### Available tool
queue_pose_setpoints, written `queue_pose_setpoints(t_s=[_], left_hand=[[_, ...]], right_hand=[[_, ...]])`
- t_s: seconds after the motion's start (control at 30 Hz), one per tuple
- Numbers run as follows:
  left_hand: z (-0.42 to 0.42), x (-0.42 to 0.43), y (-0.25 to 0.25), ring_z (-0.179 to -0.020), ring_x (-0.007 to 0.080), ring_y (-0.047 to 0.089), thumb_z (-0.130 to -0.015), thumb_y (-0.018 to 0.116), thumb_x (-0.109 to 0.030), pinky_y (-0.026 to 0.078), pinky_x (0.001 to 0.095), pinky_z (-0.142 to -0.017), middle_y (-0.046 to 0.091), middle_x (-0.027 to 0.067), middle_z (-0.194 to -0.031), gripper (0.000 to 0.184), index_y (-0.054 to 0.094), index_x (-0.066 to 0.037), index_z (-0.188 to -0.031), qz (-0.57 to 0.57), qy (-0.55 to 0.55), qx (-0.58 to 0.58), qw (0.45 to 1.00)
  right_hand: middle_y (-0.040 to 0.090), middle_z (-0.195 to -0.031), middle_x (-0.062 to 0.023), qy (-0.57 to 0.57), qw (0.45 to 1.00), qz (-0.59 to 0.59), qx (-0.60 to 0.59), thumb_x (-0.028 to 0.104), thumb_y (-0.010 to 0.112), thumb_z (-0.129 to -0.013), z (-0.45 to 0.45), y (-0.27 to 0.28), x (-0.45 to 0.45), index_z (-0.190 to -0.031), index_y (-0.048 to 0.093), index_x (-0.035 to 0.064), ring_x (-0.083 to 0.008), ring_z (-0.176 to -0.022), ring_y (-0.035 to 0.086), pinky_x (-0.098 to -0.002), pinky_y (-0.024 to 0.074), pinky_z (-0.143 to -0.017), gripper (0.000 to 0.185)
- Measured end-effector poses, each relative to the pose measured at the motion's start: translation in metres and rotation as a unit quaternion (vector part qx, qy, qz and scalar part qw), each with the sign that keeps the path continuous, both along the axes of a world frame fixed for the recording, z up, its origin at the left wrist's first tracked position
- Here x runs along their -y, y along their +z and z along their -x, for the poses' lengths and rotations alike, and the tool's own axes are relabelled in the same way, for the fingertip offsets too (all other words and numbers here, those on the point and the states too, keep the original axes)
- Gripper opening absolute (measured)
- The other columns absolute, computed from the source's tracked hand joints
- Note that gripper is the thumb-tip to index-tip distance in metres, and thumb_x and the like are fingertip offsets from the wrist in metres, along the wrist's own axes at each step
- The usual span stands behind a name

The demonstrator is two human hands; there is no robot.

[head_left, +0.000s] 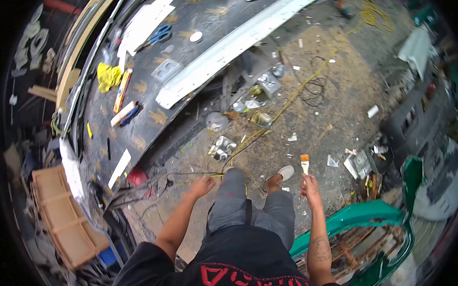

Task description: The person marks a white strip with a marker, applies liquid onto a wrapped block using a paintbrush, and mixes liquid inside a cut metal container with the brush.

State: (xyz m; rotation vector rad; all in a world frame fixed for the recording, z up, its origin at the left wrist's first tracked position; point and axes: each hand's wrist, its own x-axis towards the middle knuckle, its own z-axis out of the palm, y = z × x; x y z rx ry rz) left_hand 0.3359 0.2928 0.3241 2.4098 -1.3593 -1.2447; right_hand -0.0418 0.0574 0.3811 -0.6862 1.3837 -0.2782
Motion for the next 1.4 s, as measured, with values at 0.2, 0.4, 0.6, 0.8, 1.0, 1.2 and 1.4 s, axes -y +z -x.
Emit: queue_pose_setpoints(t_s=[0.2,0.4,0.6,0.8,1.0,1.2,1.4], left_hand=[[-0.004,0.072,-0.063,-0.069,0.0295,0.062,-0.084,0.057,-0.029,0.048,0.0385,-0.065,0.063,0.0158,-0.073,0.030,0.063,0.000,-0.089,0.039,0.065,-0.073,0.994],[-0.036,0.099,-0.180,-0.075,0.0344,0.062,-0.080,0.057,-0.028,0.048,0.0421,-0.068,0.063,0.0191,-0.078,0.028,0.061,-0.001,-0.079,-0.029,0.105,-0.050,0.993],[-0.039,0.100,-0.213,-0.068,0.0267,0.062,-0.081,0.059,-0.026,0.047,0.0379,-0.064,0.064,0.0165,-0.077,0.026,0.061,0.000,-0.083,0.078,0.167,-0.065,0.981],[-0.020,0.076,-0.216,-0.069,0.0178,0.061,-0.083,0.057,-0.019,0.047,0.0327,-0.064,0.064,0.0103,-0.075,0.020,0.061,0.000,-0.086,0.043,0.206,-0.137,0.968],[-0.003,0.040,-0.224,-0.059,0.0159,0.055,-0.086,0.055,-0.021,0.043,0.0308,-0.057,0.059,0.0069,-0.067,0.022,0.062,-0.001,-0.082,-0.024,0.265,-0.251,0.931],[-0.011,0.031,-0.215,-0.047,0.0099,0.049,-0.088,0.055,-0.020,0.039,0.0229,-0.044,0.057,0.0034,-0.062,0.019,0.058,-0.004,-0.081,-0.063,0.252,-0.315,0.913],[0.019,0.103,-0.177,-0.053,0.0079,0.052,-0.091,0.052,-0.021,0.044,0.0220,-0.050,0.059,0.0040,-0.067,0.020,0.059,-0.002,-0.086,0.048,0.046,-0.295,0.953]], right_hand=[[0.031,-0.057,0.0070,0.014,0.998,-0.054,-0.006,0.041,0.055,-0.089,-0.004,-0.019,0.036,-0.089,0.040,0.0133,-0.0032,-0.041,0.029,-0.0221,0.0295,-0.037,0.031],[0.032,-0.057,0.0061,-0.005,0.994,-0.097,-0.043,0.039,0.056,-0.089,-0.023,-0.049,0.046,-0.096,0.040,0.0110,-0.0039,-0.042,0.030,-0.0223,0.0294,-0.037,0.033],[0.032,-0.058,0.0070,0.035,0.991,-0.123,-0.050,0.036,0.054,-0.090,-0.060,-0.074,0.055,-0.097,0.042,0.0106,-0.0031,-0.043,0.032,-0.0215,0.0289,-0.038,0.029],[0.033,-0.058,0.0073,0.057,0.990,-0.122,-0.051,0.036,0.055,-0.090,-0.081,-0.076,0.063,-0.097,0.043,0.0118,-0.0027,-0.044,0.032,-0.0210,0.0305,-0.038,0.028],[0.053,-0.063,-0.0029,0.158,0.971,-0.054,-0.171,0.050,0.054,-0.086,-0.054,-0.115,0.036,-0.096,0.056,0.0038,-0.0114,-0.050,0.049,-0.0266,0.0390,-0.042,0.047],[0.047,-0.061,-0.0016,0.091,0.991,-0.058,-0.073,0.044,0.050,-0.089,-0.085,-0.106,0.030,-0.099,0.055,0.0019,-0.0105,-0.044,0.045,-0.0250,0.0373,-0.039,0.044],[0.054,-0.075,-0.0007,-0.079,0.990,-0.115,0.033,0.038,0.047,-0.093,-0.070,-0.102,0.005,-0.099,0.058,0.0086,-0.0092,-0.062,0.052,-0.0277,0.0476,-0.054,0.033]])
